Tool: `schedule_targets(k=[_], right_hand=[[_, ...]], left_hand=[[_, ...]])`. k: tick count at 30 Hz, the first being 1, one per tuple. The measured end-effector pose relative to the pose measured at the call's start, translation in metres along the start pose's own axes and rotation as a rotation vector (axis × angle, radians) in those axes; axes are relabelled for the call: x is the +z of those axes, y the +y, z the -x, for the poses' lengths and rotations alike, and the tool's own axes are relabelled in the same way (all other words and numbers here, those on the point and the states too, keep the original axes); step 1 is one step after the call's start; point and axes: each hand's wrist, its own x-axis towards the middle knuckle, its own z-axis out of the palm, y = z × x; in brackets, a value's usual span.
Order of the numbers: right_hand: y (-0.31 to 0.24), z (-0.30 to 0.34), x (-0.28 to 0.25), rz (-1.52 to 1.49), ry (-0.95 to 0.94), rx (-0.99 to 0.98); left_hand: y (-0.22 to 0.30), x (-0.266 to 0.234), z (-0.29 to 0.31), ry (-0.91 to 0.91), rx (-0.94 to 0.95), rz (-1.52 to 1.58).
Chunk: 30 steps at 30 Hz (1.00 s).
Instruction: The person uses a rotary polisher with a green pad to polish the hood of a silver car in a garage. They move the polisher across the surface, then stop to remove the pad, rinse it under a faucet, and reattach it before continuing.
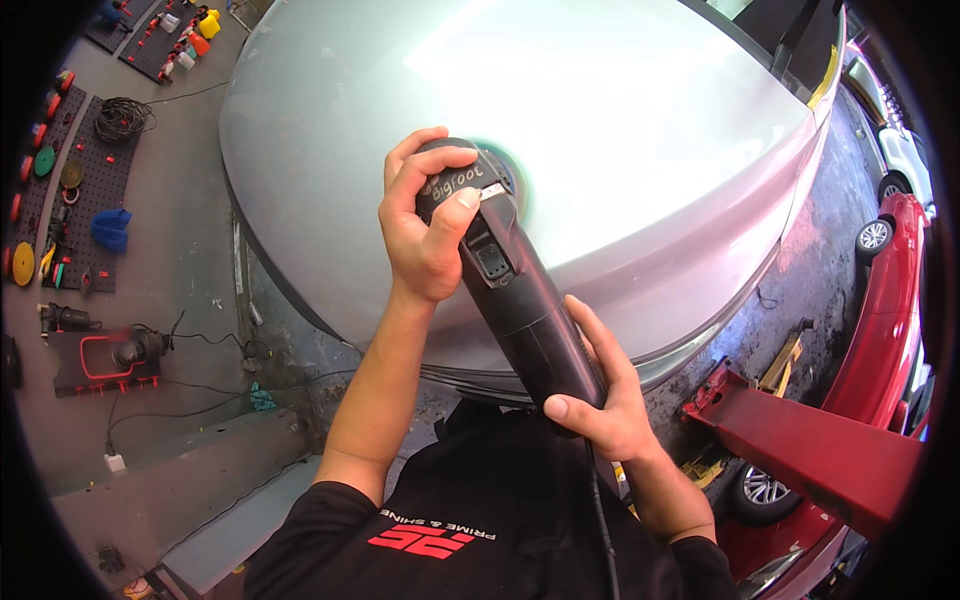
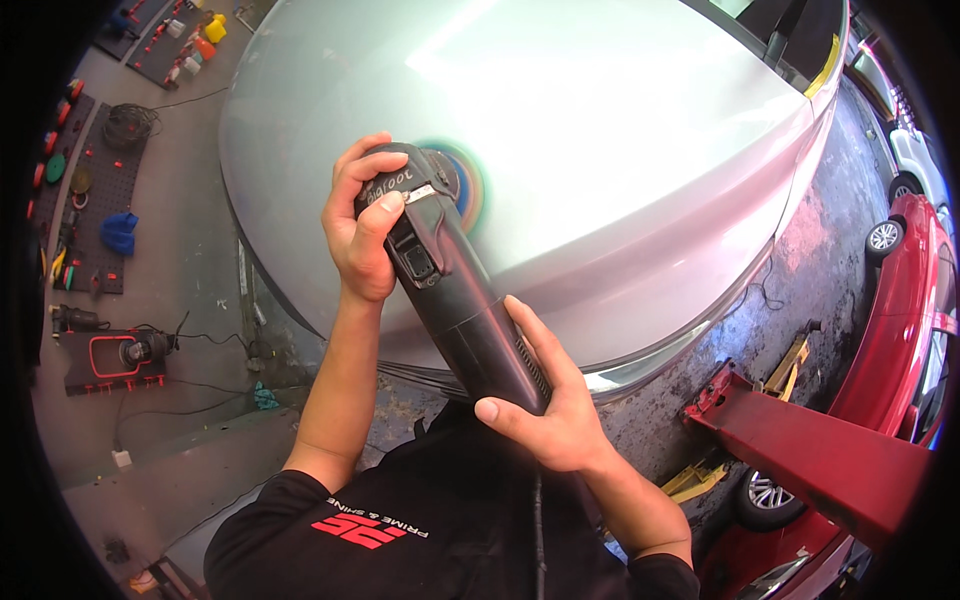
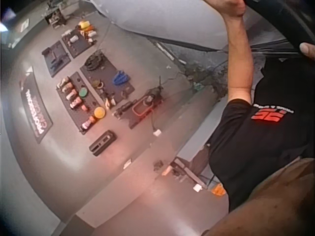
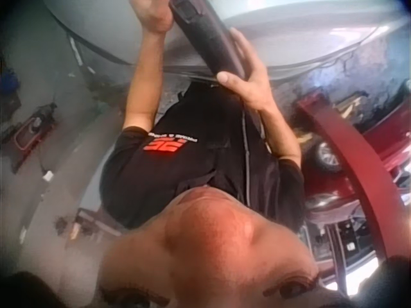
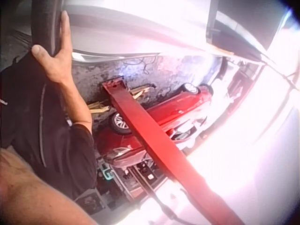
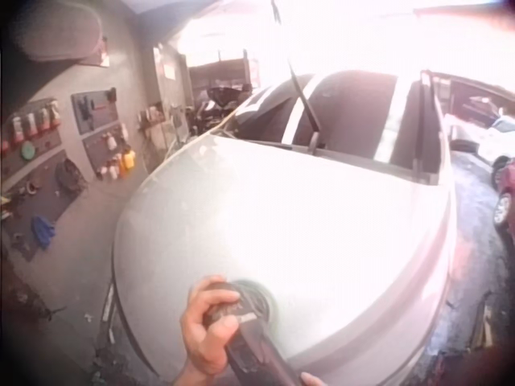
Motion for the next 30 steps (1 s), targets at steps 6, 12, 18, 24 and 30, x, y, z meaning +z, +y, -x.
schedule_targets(k=[6, 12, 18, 24, 30], right_hand=[[-0.003, -0.001, 0.006, -0.011, -0.023, 0.009], [0.001, -0.029, 0.008, 0.083, -0.034, -0.055], [-0.020, -0.070, 0.022, 0.039, 0.003, -0.081], [-0.032, -0.113, 0.035, 0.010, 0.009, -0.103], [-0.031, -0.131, 0.039, -0.031, -0.017, -0.108]], left_hand=[[-0.001, -0.005, 0.003, 0.026, -0.014, 0.010], [-0.012, -0.017, -0.023, 0.019, 0.023, -0.024], [-0.048, -0.026, -0.069, 0.006, 0.027, 0.098], [-0.060, -0.039, -0.117, -0.069, -0.117, 0.246], [-0.067, -0.048, -0.131, -0.099, -0.125, 0.202]])
